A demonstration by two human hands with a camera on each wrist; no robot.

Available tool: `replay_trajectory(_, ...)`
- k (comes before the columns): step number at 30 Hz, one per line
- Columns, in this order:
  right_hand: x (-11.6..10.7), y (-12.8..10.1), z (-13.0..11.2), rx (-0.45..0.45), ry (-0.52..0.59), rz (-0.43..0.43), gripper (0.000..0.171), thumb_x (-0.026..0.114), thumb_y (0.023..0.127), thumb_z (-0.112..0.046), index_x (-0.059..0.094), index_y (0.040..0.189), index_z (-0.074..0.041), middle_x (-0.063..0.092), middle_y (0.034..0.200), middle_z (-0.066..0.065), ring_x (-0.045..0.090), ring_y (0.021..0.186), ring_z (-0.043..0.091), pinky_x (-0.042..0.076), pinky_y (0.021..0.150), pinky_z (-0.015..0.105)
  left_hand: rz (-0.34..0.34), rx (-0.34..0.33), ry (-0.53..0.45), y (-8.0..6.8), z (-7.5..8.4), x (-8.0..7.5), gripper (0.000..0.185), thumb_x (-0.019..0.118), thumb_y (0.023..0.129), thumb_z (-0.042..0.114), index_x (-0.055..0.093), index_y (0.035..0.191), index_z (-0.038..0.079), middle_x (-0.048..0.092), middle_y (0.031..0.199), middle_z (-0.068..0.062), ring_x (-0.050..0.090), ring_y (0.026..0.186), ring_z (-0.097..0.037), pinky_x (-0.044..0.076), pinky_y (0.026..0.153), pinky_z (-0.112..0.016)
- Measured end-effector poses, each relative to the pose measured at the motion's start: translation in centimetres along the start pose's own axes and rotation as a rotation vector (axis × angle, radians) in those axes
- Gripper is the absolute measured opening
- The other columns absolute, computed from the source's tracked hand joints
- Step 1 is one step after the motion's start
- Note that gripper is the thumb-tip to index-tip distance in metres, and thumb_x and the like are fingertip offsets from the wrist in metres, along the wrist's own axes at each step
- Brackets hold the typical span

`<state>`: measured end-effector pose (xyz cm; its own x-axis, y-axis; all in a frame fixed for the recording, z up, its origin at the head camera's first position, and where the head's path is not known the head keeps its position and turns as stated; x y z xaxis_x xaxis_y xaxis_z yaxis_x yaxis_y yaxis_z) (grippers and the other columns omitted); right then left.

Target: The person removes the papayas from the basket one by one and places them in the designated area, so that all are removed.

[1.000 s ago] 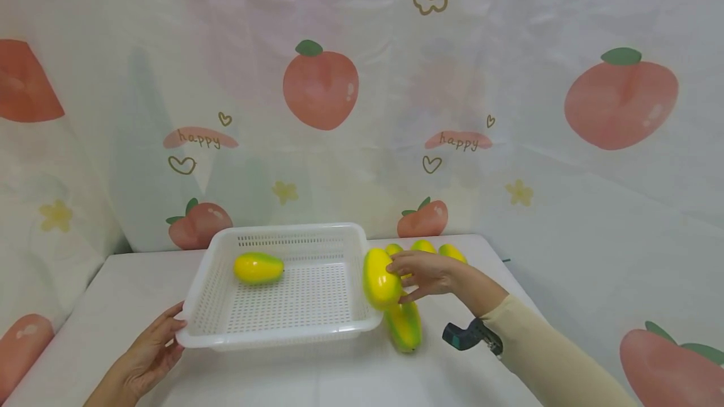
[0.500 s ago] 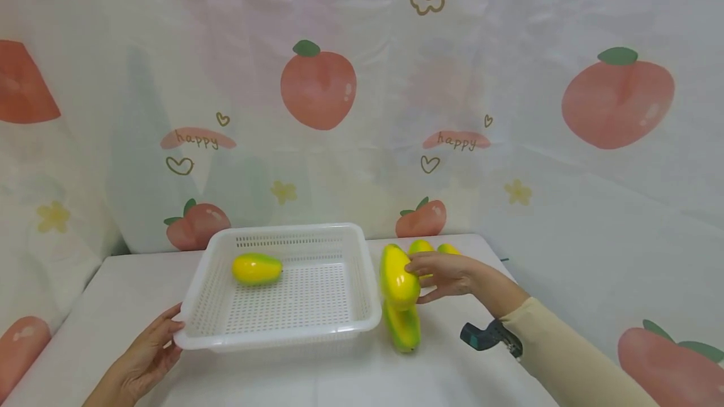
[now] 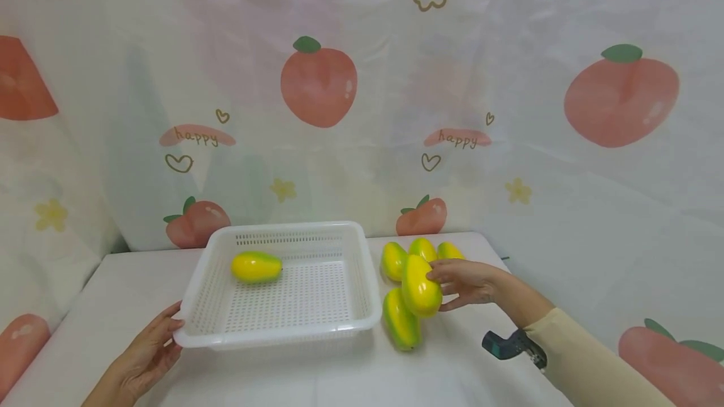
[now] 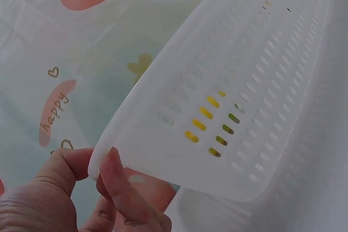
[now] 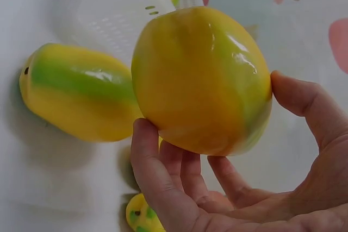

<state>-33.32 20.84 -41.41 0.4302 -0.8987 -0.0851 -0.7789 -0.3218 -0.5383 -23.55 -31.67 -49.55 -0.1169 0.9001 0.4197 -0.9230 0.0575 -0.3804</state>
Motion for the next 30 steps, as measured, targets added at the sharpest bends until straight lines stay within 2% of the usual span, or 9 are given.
replay_trajectory(5,-1.0,0.0,1.2,0.011,-0.001,0.040,0.068,0.061,0.094,-0.018,0.027,0.151,-0.003,0.040,0.139,0.024,0.054,0.118,0.038,0.052,0.096,0.058,-0.001,0.021,0.015,0.1,0.1,-0.1,0.040,0.046,0.100,0.011,0.070,0.093,0.044,0.062,0.099,0.005,0.064,0.077,-0.004,0.056,0.065,-0.012)
replay_trajectory(13,-2.2,0.2,2.9,0.020,-0.019,0.078,0.068,0.062,0.093,-0.017,0.029,0.150,-0.001,0.047,0.133,0.022,0.055,0.115,0.038,0.057,0.090,0.054,-0.015,0.017,-0.016,0.2,0.1,-0.1,0.037,0.049,0.100,0.012,0.069,0.094,0.043,0.063,0.100,0.005,0.065,0.081,-0.005,0.057,0.068,-0.013)
replay_trajectory(22,-3.8,1.0,5.0,0.067,-0.008,0.118,0.070,0.063,0.093,-0.018,0.027,0.150,0.000,0.045,0.134,0.025,0.051,0.116,0.040,0.057,0.089,0.053,0.013,0.027,0.001,0.1,0.1,-0.2,0.038,0.051,0.099,0.009,0.070,0.093,0.042,0.061,0.100,0.005,0.065,0.083,-0.006,0.057,0.072,-0.015)
replay_trajectory(30,-4.7,1.6,6.8,0.099,-0.002,0.166,0.062,0.065,0.091,-0.019,0.034,0.140,0.001,0.049,0.128,0.023,0.051,0.112,0.039,0.058,0.087,0.051,0.023,0.037,0.036,0.2,0.2,-0.3,0.037,0.052,0.099,0.011,0.069,0.093,0.044,0.060,0.099,0.006,0.063,0.081,-0.005,0.057,0.070,-0.014)
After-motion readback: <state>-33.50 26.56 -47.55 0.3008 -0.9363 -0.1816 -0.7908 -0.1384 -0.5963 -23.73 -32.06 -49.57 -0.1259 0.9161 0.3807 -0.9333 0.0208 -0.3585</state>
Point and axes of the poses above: each hand's wrist, its own y-axis towards the middle knuckle, its own x-axis out of the palm, z = x × y, the point moved 8 cm from there along y, towards the middle knuckle
